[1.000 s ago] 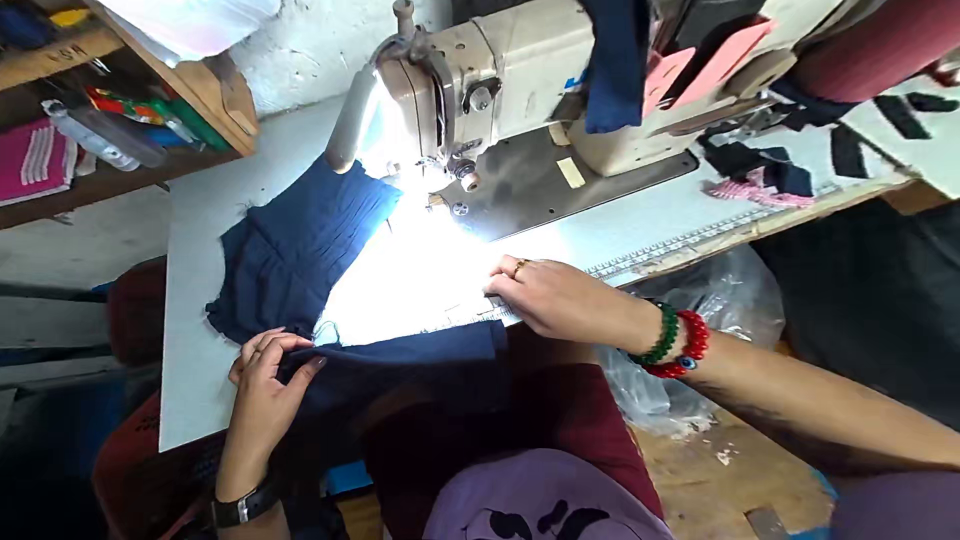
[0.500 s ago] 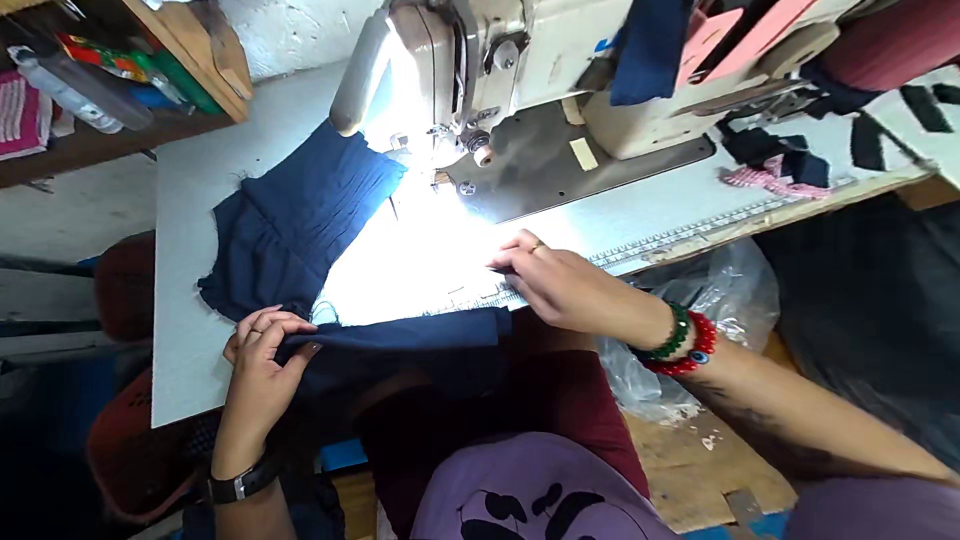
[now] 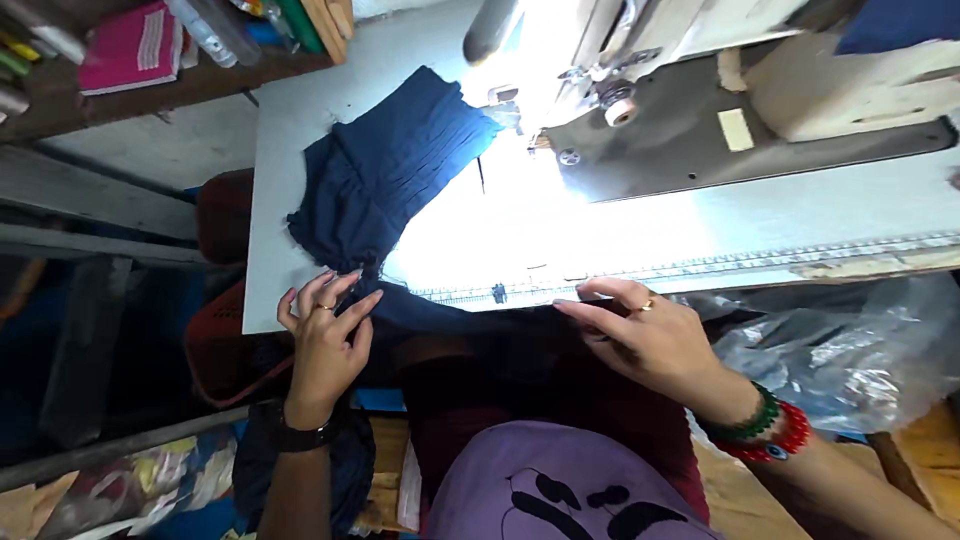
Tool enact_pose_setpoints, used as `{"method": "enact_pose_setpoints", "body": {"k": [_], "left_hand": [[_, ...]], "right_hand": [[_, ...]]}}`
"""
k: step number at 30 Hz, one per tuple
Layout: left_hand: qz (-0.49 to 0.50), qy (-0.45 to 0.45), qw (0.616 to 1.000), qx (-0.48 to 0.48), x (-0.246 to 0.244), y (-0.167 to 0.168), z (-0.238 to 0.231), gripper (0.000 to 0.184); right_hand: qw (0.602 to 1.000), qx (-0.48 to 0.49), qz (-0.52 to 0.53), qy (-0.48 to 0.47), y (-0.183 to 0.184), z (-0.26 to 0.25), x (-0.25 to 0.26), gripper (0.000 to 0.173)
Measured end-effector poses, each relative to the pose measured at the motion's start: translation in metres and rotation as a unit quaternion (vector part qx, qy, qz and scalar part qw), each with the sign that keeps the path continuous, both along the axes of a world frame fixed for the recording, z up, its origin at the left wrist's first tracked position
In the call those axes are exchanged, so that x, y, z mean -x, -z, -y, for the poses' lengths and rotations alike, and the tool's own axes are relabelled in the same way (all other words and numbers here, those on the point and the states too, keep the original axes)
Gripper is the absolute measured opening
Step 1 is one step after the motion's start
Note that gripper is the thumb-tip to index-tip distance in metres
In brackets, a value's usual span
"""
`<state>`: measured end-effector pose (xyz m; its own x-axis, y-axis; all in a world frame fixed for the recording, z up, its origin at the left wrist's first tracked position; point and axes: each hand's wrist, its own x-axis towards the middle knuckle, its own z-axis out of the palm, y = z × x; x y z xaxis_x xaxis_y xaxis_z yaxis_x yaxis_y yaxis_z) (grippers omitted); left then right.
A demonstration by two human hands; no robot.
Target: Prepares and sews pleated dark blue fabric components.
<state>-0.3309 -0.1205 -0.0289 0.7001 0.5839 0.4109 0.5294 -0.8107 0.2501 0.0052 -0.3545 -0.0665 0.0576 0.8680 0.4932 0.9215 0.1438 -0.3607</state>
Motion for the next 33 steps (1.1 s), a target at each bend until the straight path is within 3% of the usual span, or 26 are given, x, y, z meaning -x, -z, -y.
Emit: {"method": "enact_pose_setpoints", "body": {"k": [4,7,9,12,15,18,20,22,24,29,33], "left_hand": [[0.037,0.010,0.997,0.069,0.001,0.001,0.002,0.032],[0.082,-0.033,0.984,0.153,-0.007,-0.011,0.002,0.033],[0.041,-0.102,0.983,0.148,-0.018,-0.017,-0.001,0.036],[-0.034,-0.138,0.980,0.139,-0.033,-0.018,-0.004,0.042],[0.002,-0.114,0.976,0.187,-0.039,-0.024,-0.006,0.031],[0.129,-0.095,0.959,0.232,-0.041,-0.032,-0.012,0.025],[0.204,-0.081,0.948,0.232,-0.049,-0.041,-0.017,0.023],[0.249,-0.056,0.942,0.217,-0.067,-0.047,-0.020,0.019],[0.238,-0.021,0.949,0.206,-0.091,-0.047,-0.020,0.025],[0.134,0.008,0.960,0.246,-0.129,-0.024,-0.026,0.037],[0.153,-0.002,0.948,0.281,-0.128,-0.019,-0.027,0.036]], "right_hand": [[0.997,-0.041,-0.066,0.027,0.011,0.009,0.026,0.026],[0.993,0.041,-0.066,0.087,0.035,0.003,0.051,0.055],[0.986,0.086,-0.108,0.096,0.054,-0.009,0.063,0.061],[0.961,0.166,-0.206,0.078,0.072,-0.033,0.072,0.045],[0.940,0.204,-0.267,0.051,0.077,-0.038,0.073,0.033],[0.950,0.104,-0.293,-0.012,0.050,-0.019,0.070,0.021],[0.933,0.040,-0.357,-0.038,-0.002,-0.007,0.056,0.022],[0.923,0.011,-0.384,0.017,-0.051,0.003,0.029,0.021],[0.937,0.030,-0.330,0.106,-0.079,0.003,-0.008,0.021],[0.932,0.130,-0.297,0.163,-0.066,-0.010,-0.067,0.027],[0.916,0.123,-0.338,0.178,-0.059,-0.010,-0.074,0.030]]}}
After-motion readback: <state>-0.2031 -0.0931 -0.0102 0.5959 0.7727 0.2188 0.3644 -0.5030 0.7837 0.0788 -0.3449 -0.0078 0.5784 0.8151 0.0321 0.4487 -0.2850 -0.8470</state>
